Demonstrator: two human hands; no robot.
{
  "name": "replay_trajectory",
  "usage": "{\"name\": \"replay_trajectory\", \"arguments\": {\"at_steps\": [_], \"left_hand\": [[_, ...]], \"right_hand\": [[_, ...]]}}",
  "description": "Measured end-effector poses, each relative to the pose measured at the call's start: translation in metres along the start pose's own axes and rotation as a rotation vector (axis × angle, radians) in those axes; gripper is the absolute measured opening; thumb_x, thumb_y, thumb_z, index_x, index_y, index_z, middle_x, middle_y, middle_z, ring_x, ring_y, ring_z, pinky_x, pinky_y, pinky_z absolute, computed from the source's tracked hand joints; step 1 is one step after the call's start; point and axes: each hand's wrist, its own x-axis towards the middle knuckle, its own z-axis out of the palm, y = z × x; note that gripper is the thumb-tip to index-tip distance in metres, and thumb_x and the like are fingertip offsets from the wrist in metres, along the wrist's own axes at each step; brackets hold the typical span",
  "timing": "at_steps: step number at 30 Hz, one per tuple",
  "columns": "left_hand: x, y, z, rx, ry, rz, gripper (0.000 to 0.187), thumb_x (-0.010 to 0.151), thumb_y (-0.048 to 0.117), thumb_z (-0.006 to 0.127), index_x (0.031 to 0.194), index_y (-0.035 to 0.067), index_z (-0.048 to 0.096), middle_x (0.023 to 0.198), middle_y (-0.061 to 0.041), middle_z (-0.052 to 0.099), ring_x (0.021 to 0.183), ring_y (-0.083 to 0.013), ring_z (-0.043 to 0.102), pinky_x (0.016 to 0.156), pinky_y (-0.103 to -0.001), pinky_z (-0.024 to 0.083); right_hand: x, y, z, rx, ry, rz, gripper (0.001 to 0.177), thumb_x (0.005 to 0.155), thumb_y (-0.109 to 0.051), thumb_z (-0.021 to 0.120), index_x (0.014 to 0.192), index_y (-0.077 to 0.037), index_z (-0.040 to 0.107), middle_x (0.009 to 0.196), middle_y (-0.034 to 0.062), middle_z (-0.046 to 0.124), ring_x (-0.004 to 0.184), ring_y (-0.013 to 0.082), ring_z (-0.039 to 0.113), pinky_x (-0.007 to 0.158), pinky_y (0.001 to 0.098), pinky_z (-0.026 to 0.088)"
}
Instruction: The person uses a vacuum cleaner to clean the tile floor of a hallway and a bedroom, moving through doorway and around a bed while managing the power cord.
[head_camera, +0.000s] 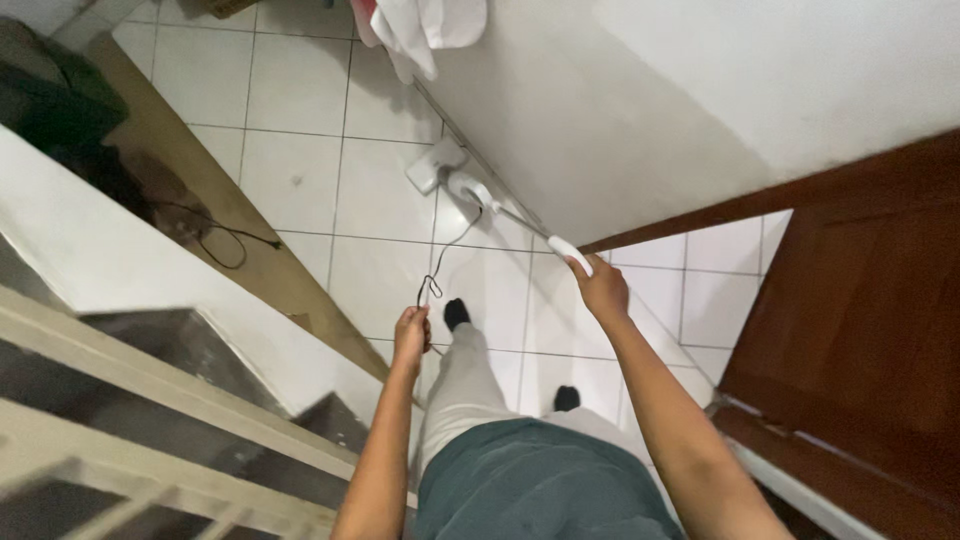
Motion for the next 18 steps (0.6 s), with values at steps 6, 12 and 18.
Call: {"name": "replay_trajectory", "arguments": {"at_steps": [6,12,18], "left_hand": [[-0.053,-0.073,0.045,-0.083,0.077,0.049,0.025,0.099,0.030,0.061,0.081,0.016,0.049,0.060,0.005,0.043,0.045,-0.0073,0.036,0.039,-0.026,0.027],[-0.111,-0.153,0.101,-0.138,0.125,0.008,0.026,0.098,0.031,0.062,0.081,0.018,0.048,0.061,0.005,0.045,0.045,-0.0072,0.039,0.040,-0.026,0.029],[-0.146,-0.215,0.128,-0.112,0.081,-0.012,0.032,0.097,0.031,0.065,0.077,0.016,0.046,0.058,0.004,0.042,0.043,-0.0097,0.036,0.038,-0.028,0.028]], "right_hand": [[-0.068,0.136,-0.043,-0.059,0.119,-0.151,0.067,0.090,-0.066,0.067,0.116,-0.004,0.074,0.107,0.0197,0.073,0.100,0.0384,0.070,0.081,0.0459,0.055],[-0.163,0.216,-0.122,0.024,-0.198,0.080,0.067,0.094,-0.064,0.060,0.096,0.000,0.077,0.067,0.0147,0.064,0.060,0.0240,0.058,0.058,0.0384,0.048],[-0.215,0.257,-0.212,0.023,-0.250,0.166,0.058,0.090,-0.062,0.059,0.085,-0.006,0.075,0.058,0.0065,0.057,0.052,0.0167,0.052,0.051,0.0339,0.042]]}}
